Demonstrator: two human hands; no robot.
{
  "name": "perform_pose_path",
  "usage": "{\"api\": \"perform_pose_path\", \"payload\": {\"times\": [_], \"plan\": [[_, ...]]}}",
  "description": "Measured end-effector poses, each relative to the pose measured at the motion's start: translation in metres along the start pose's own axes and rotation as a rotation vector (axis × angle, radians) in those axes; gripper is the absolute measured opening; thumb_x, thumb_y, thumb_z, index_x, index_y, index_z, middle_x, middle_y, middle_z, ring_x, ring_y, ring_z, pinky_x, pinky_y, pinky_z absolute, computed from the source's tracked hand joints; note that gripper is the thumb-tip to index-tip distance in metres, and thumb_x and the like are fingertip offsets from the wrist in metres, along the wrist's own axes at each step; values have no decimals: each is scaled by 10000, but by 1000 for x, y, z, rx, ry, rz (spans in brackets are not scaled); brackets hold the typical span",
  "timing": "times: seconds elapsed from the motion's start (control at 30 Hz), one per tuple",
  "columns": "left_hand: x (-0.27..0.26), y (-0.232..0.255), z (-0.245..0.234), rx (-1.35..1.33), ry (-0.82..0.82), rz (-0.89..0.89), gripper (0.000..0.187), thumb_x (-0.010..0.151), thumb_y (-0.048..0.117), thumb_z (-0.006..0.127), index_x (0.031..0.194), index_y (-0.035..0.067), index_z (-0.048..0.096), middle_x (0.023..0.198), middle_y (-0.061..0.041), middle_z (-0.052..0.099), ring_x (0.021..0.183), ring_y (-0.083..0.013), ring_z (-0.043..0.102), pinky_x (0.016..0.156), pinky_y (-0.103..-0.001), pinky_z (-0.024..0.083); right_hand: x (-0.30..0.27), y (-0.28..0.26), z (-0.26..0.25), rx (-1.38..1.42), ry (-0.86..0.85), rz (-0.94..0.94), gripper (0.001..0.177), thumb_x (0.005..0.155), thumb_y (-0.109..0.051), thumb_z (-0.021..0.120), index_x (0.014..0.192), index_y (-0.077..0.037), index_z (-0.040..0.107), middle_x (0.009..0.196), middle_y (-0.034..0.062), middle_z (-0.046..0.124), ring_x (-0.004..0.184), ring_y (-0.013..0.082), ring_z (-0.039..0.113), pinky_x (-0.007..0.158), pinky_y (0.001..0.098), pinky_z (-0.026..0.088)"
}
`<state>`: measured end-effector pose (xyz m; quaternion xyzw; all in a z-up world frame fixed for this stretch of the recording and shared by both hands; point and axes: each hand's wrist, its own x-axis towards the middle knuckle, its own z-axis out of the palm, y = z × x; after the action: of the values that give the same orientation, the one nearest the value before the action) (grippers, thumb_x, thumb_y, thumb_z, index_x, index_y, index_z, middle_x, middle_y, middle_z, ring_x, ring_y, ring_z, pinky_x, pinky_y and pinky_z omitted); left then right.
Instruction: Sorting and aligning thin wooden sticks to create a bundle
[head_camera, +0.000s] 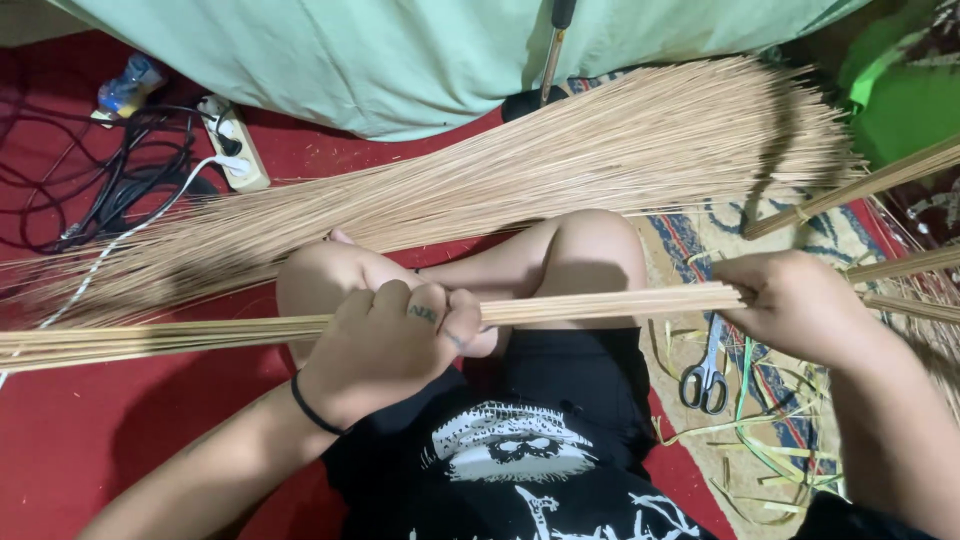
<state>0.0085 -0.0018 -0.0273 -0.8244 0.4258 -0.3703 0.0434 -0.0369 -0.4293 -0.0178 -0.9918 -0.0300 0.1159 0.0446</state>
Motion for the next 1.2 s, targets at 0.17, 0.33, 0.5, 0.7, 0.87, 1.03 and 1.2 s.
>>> {"api": "perform_pose_path", "payload": {"times": [0.17, 0.33, 0.5, 0.7, 0.87, 1.03, 1.2], "plan": [[8, 9, -5, -710, -656, -246, 315, 1072, 330, 398, 1014, 102, 606, 810, -94, 673, 674, -353, 655, 560, -518, 472, 1, 24, 24, -407, 1134, -469, 502, 1040, -159, 777, 645, -116, 471, 606, 87, 552, 516, 278, 508, 548, 387, 359], [15, -9, -12, -748, -630, -190, 231, 1061, 310, 492, 913, 146, 556, 741, -28, 680, 625, -235, 675, 500, -422, 494, 24, 19, 35, -346, 1154, -391, 538, 1055, -107, 761, 646, -131, 412, 584, 75, 440, 520, 287, 480, 563, 389, 321], [18, -19, -17, 207, -121, 45, 153, 883, 119, 571, 952, 253, 596, 643, 35, 438, 545, -194, 484, 453, -316, 345, 53, 6, 33, 201, 115, 19, 227, 869, -209, 663, 1038, -137, 797, 978, 53, 815, 841, 237, 762, 755, 411, 576], [-15, -32, 33, -20, -91, 6, 140, 905, 239, 593, 1029, 183, 621, 716, -56, 547, 562, -262, 563, 474, -392, 464, 47, -4, 53, 25, 557, -50, 97, 817, -197, 760, 898, -145, 771, 688, 160, 693, 744, 393, 718, 751, 490, 561], [-1, -29, 8, -200, -428, -165, 379, 1071, 507, 439, 938, 206, 627, 564, -9, 607, 514, -272, 627, 423, -440, 371, 21, -16, 25, -213, 1043, -203, 477, 961, -19, 753, 627, -128, 431, 582, 55, 449, 528, 271, 442, 537, 402, 310], [2, -21, -10, -83, -300, -60, 189, 871, 273, 579, 1038, 188, 558, 724, 1, 585, 558, -301, 618, 395, -441, 422, 4, -34, 13, -234, 501, 93, 352, 997, -424, 648, 729, -214, 558, 609, 58, 596, 639, 341, 619, 559, 453, 451], [13, -17, -25, -218, -388, -141, 321, 1035, 499, 533, 871, 240, 626, 630, 28, 645, 559, -234, 677, 379, -445, 427, 10, -33, 8, -93, 1052, -368, 467, 901, 115, 672, 605, -114, 392, 537, 51, 403, 466, 233, 382, 489, 369, 237]]}}
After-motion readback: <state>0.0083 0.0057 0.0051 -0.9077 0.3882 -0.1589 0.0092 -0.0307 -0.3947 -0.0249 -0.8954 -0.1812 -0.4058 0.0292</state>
